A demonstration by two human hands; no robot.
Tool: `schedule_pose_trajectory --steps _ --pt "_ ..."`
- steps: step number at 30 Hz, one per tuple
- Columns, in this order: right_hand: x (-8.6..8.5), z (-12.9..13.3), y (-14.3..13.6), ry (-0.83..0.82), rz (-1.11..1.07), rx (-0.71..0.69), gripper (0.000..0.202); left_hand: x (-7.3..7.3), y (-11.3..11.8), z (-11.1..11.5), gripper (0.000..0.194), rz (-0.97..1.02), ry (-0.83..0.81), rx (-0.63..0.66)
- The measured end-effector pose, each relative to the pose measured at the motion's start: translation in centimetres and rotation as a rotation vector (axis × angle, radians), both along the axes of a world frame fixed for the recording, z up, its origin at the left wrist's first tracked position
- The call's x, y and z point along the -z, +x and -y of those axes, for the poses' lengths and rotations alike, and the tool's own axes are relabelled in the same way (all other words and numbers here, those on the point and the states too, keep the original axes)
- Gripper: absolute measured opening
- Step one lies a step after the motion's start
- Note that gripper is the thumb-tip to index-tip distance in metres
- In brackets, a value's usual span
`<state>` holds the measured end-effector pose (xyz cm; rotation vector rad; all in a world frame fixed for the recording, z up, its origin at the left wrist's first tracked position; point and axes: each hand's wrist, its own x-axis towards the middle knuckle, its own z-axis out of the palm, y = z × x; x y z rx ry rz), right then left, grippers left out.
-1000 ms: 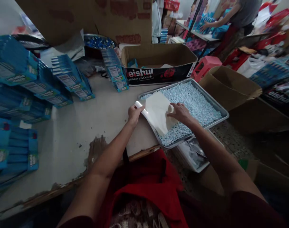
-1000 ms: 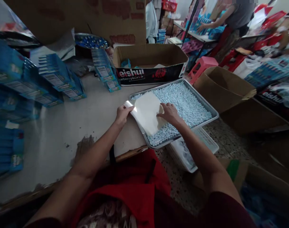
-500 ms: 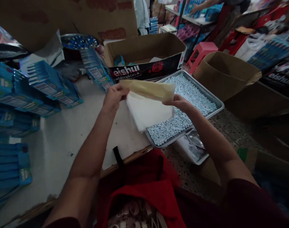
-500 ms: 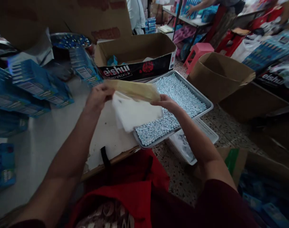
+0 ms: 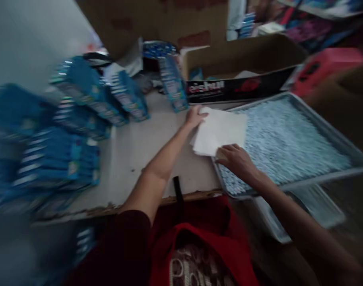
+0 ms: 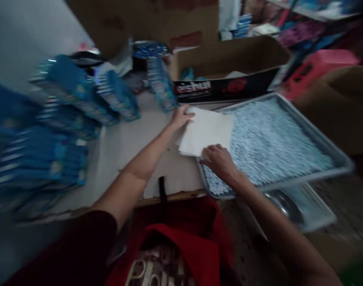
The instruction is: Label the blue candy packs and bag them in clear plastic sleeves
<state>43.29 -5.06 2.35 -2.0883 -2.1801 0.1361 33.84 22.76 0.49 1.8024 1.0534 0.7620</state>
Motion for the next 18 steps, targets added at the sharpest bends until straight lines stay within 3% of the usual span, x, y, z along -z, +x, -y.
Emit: schedule_pose_trajectory --steps 2,4,7,9,10,13,16,18 --pt "1.1 0.2 -1.0 0.065 0.155 -0.066 0.021 0.6 -2.8 0.0 0.052 -0.047 0.017 0.015" --pt "2.1 0.2 -1.4 0.193 0.246 -0.147 0.029 1.1 -7.3 -0.6 0.060 -0.049 0.134 -0.070" --pt "2.7 0.4 -1.4 0.333 0.242 -0.293 0.050 1.5 -16.3 -2.0 0.052 -0.011 0.241 -0.467" --pt "2.7 0.8 -1.1 0.348 0.201 -0.325 0.060 1.6 -21.4 -3.5 0.049 0.020 0.210 -0.759" --pt "2.6 0.9 -0.9 0.338 0.177 -0.319 0.060 1.7 -23.2 -4.6 0.053 0.024 0.176 -0.841" --pt "2.5 1.0 -0.2 0.277 0.082 -0.220 0.050 1.4 -24.5 -8.5 0.089 0.015 0.080 -0.912" --pt "2.1 0.8 0.0 0.177 -0.043 0.003 0.039 0.4 -22.0 -12.2 0.122 0.031 0.179 -0.943" --pt "1.7 0.4 0.0 0.120 -0.182 0.167 0.033 -0.7 -20.4 -14.1 0.132 0.033 0.262 -0.987"
